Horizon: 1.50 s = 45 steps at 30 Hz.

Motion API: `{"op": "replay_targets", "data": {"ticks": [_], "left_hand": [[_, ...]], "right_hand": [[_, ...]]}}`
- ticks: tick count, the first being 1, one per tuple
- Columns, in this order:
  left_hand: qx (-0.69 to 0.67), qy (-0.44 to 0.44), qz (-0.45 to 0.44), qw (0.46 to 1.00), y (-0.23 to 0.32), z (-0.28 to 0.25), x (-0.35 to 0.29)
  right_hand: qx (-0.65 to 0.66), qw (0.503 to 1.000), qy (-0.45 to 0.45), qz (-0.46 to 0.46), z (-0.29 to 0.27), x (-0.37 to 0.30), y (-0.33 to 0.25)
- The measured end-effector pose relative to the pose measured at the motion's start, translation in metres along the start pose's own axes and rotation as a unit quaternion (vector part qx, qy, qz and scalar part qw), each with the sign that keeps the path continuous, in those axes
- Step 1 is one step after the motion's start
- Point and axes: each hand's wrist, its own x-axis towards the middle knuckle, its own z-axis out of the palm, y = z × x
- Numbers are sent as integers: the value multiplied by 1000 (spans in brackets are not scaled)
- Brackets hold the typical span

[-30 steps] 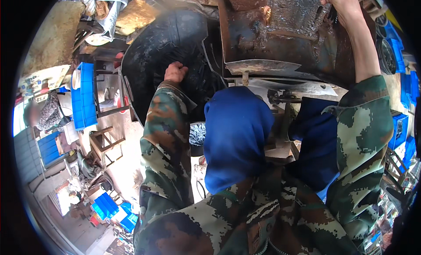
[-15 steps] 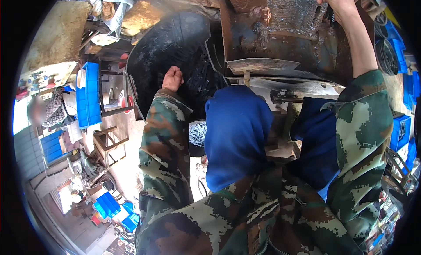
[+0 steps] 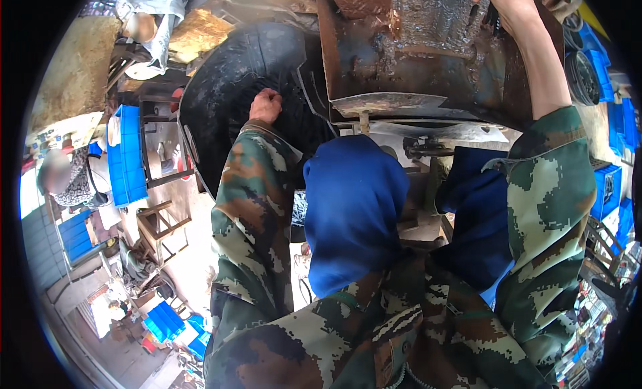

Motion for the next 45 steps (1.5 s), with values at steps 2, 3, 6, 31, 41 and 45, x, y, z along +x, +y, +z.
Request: {"op": "replay_targets", "data": {"ticks": [2, 3, 6, 31, 41, 45], "left_hand": [[-19, 46, 80, 996, -27, -8, 5], [-16, 46, 78, 996, -33, -12, 3], [-173, -33, 55, 983, -7, -19, -14], [-126, 47, 215, 967, -52, 21, -125], [114, -22, 163, 980, 7, 12, -128], [112, -42, 101, 988, 22, 11, -133]], "right_hand": [[9, 1000, -9, 12, 6, 2, 0], [7, 1000, -11, 8, 9, 2, 0], [4, 1000, -1, -12, -1, -5, 6], [25, 999, -20, -4, 6, 2, 6], [21, 1000, -14, -6, 3, 1, 7], [22, 1000, -12, -4, 2, 1, 9]]}}
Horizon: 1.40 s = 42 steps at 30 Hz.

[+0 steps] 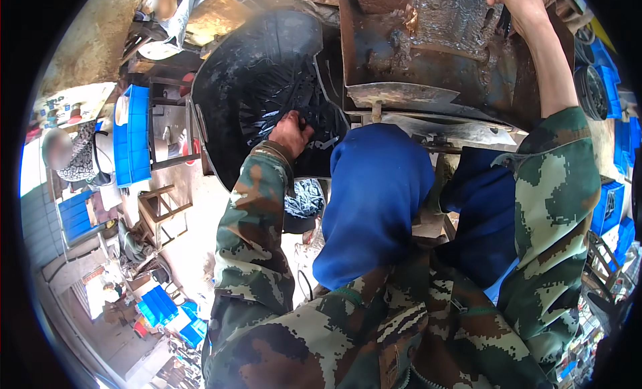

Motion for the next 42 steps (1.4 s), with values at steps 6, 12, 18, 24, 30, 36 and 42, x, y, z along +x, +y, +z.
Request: {"op": "replay_targets", "data": {"ticks": [6, 12, 18, 24, 30, 36, 42], "left_hand": [[52, 31, -10, 998, 12, -5, -2], [87, 46, -34, 995, 4, -7, -2], [146, 79, -56, 985, 8, -8, 9], [117, 127, -39, 984, -12, -9, 13], [37, 147, -14, 988, -30, -12, 15], [-384, 60, -24, 921, -61, -11, 15], [-456, -31, -85, 885, 2, -56, -23]], "right_hand": [[8, 1000, -2, -2, -2, 4, 0], [22, 1000, -11, -2, 8, 2, 4], [14, 1000, -8, -9, 1, 1, 3], [11, 1000, -5, 5, 1, 0, -1], [10, 1000, -8, -8, -2, 2, 1], [24, 1000, -7, -5, 4, 0, 0], [22, 1000, -6, -6, 0, 3, 6]]}}
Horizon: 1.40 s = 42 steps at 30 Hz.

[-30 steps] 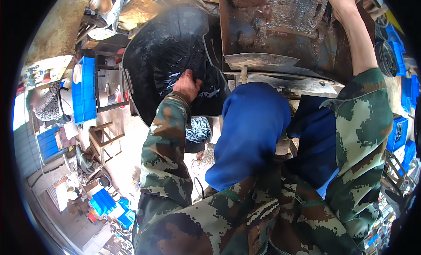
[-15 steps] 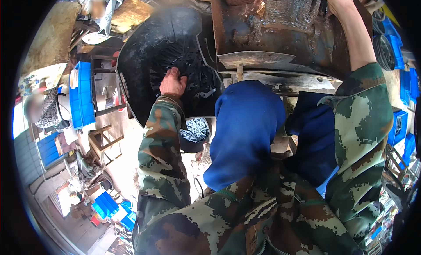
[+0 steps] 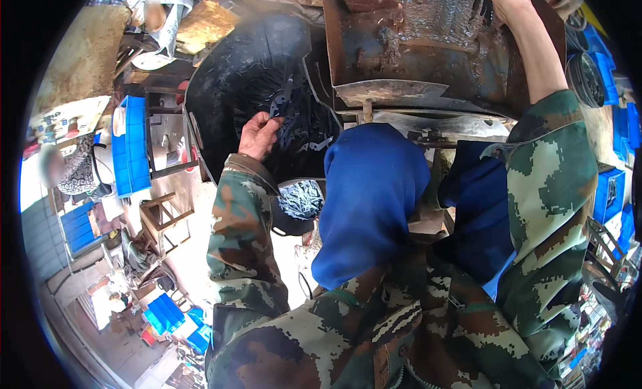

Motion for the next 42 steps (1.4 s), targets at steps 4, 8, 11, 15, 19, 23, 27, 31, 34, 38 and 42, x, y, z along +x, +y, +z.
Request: {"op": "replay_targets", "data": {"ticks": [4, 8, 11, 15, 19, 23, 27, 31, 34, 38, 42], "left_hand": [[-10, -23, 13, 1000, 25, -8, -22], [-40, -59, 44, 996, 70, 10, -43], [-4, -116, 164, 980, 96, 35, -50], [194, -54, 386, 900, 130, 47, -44], [-70, -20, 210, 975, 183, 84, -52], [-69, -73, 225, 969, 220, 166, -41], [-30, -160, 301, 940, 266, 178, -17], [-23, -137, 334, 932, 264, 215, 12], [-29, -170, 351, 920, 249, 221, 23], [-52, -167, 351, 920, 231, 225, 35], [-120, -96, 290, 945, 214, 229, 58]], "right_hand": [[-7, 1000, 8, -3, 14, -3, -4], [1, 1000, 2, -9, 7, 0, 4], [-1, 1000, 8, -24, -9, 7, 14], [-110, 992, 40, -49, 7, 10, 1], [-186, 974, 108, -70, 25, 15, 2], [-137, 983, 122, -32, 0, -8, 23], [-87, 988, 123, -41, 18, 4, 3], [-104, 985, 134, -28, 20, 8, 10], [-82, 986, 136, -41, 22, 10, 15], [-82, 986, 143, -31, 31, 19, 23], [-135, 973, 181, -44, 39, 30, 45]]}}
